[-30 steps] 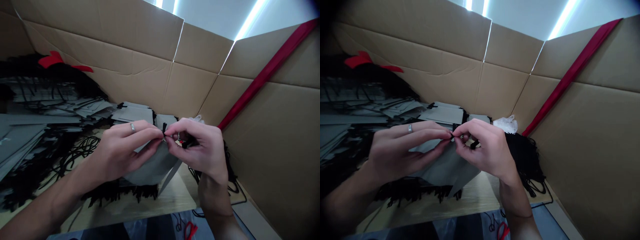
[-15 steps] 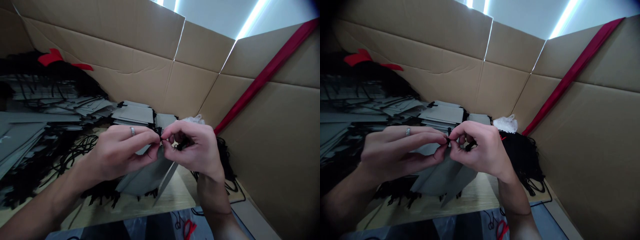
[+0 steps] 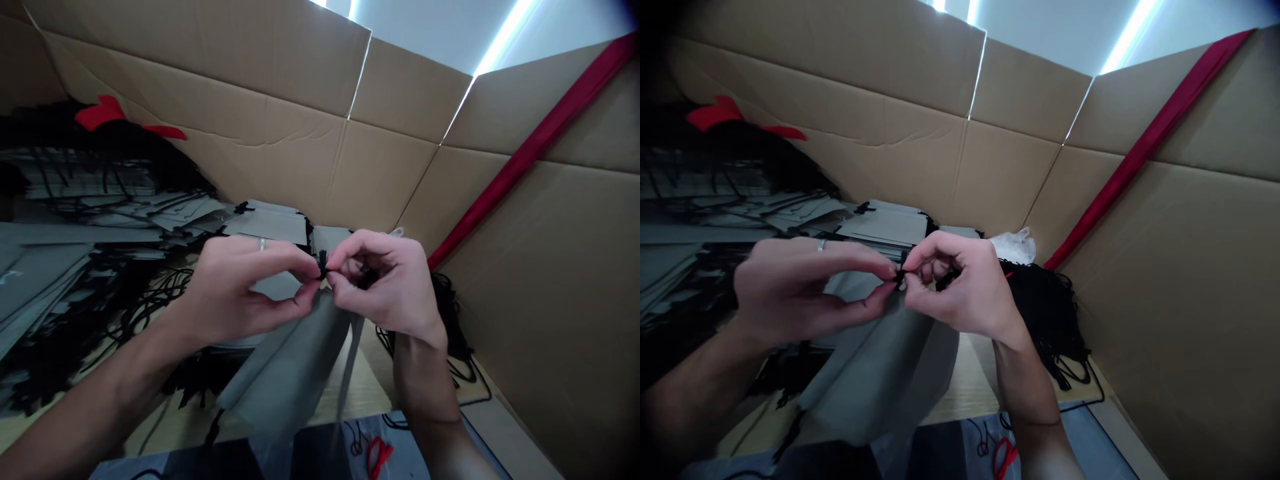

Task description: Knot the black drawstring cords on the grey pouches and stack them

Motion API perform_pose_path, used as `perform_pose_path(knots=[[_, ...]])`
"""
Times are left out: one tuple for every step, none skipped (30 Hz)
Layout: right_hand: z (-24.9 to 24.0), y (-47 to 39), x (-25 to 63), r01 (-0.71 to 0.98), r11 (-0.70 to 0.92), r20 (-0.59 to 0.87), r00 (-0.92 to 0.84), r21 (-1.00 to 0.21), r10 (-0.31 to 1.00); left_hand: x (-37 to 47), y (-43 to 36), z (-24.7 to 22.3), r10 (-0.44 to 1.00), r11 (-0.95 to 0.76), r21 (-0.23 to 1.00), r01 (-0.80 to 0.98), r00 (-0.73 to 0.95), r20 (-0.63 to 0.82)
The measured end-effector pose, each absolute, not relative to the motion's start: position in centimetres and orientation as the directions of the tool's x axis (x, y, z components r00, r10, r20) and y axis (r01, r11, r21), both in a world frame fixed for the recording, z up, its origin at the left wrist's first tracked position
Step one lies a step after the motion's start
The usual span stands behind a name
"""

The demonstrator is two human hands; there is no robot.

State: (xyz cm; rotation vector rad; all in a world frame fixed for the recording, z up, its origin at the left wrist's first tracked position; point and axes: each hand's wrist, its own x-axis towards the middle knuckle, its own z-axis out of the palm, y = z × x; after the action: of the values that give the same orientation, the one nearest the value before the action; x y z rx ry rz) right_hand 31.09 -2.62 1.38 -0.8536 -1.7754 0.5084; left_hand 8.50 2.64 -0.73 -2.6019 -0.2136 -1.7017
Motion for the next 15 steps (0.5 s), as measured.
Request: perform_pose_path(knots=[[1.3,-2.7,31.1,0.343,0.667,0.650,-0.182,-0.661,0.738,8.4,2.4,-0.8,0.060,-0.977,-0.030,0.209,0.411,0.910],[1.3,-2.7,31.2,0.384,0.678,0.670,-0.178,-0.627,0.721,8.4,2.2,-0.8,0.018,-0.957,-0.107,0.268,0.426,0.904],[1.2,-2.8,31.2,0.423,0.687,0.688,-0.181,-0.591,0.703,8.3,1.9,-0.9,-0.027,-0.940,-0.175,0.293,0.445,0.895],[1.2,-2.9,31.2,0.456,0.697,0.705,-0.190,-0.553,0.684,8.3,1.7,-0.9,-0.065,-0.927,-0.223,0.301,0.457,0.887],[1.1,-3.0,31.2,0.481,0.710,0.724,-0.201,-0.514,0.660,8.2,1.5,-1.0,-0.089,-0.920,-0.253,0.299,0.469,0.879],[1.1,-3.2,31.2,0.502,0.723,0.744,-0.210,-0.474,0.634,8.2,1.4,-1.0,-0.104,-0.917,-0.270,0.294,0.477,0.873],[1.0,-3.3,31.1,0.517,0.738,0.764,-0.222,-0.434,0.605,8.2,1.2,-1.0,-0.114,-0.916,-0.278,0.288,0.478,0.871],[1.0,-3.3,31.1,0.526,0.753,0.782,-0.238,-0.395,0.576,8.2,1.1,-1.1,-0.112,-0.918,-0.275,0.286,0.478,0.871],[1.0,-3.4,31.0,0.527,0.769,0.798,-0.253,-0.361,0.548,8.2,1.1,-1.1,-0.100,-0.920,-0.262,0.291,0.471,0.876],[1.0,-3.4,31.0,0.521,0.786,0.812,-0.265,-0.334,0.521,8.2,1.0,-1.1,-0.073,-0.924,-0.235,0.303,0.462,0.884],[1.0,-3.4,30.9,0.509,0.801,0.823,-0.273,-0.316,0.498,8.2,0.9,-1.1,-0.037,-0.927,-0.200,0.317,0.453,0.891],[1.0,-3.3,30.9,0.492,0.814,0.831,-0.277,-0.308,0.482,8.2,0.9,-1.1,-0.001,-0.932,-0.160,0.326,0.438,0.899],[1.0,-3.2,30.9,0.476,0.823,0.836,-0.277,-0.310,0.474,8.2,0.9,-1.1,0.034,-0.938,-0.117,0.326,0.423,0.906],[0.9,-3.1,30.9,0.459,0.830,0.838,-0.273,-0.318,0.472,8.2,0.9,-1.1,0.064,-0.946,-0.072,0.315,0.402,0.913],[0.9,-3.0,30.9,0.444,0.833,0.838,-0.268,-0.330,0.475,8.2,0.9,-1.1,0.091,-0.955,-0.028,0.296,0.382,0.919]])
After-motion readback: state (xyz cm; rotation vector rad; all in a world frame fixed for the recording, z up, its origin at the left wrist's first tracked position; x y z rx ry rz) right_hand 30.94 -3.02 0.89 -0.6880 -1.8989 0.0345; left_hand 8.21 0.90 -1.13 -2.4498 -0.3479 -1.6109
